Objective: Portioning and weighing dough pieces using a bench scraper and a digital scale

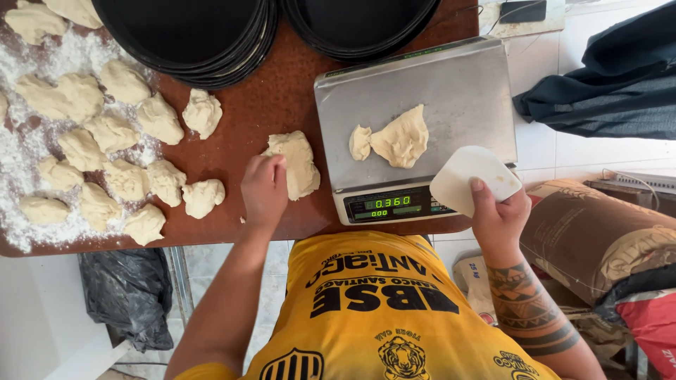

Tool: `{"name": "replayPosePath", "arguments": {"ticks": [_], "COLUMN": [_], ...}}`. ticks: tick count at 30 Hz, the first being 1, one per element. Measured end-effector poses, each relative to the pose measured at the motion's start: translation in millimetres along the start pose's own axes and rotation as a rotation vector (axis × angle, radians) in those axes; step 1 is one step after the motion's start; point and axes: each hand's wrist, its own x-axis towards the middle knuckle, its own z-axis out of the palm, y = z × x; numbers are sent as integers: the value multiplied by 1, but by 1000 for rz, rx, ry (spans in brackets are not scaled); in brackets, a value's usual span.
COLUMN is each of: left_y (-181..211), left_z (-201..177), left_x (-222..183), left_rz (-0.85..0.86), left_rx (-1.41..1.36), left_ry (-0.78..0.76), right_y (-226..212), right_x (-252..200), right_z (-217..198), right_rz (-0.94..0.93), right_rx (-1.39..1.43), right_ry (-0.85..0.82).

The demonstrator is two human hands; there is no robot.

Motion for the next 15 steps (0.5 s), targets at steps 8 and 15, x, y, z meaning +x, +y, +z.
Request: {"name": "replayPosePath", "arguments": {"ticks": [8,15], "left_y": [103,92], "left_z": [64,62], "left_x": [44,69], "left_rz": [294,-3], "left_rx": [-46,-310], "left_ry": [-197,-89], "right_y": [-13,-44], "right_x": [4,-11], "right_z": [5,-14], "right_rz": [7,81], "right_rx": [15,37], "right_ry": [-18,117]}}
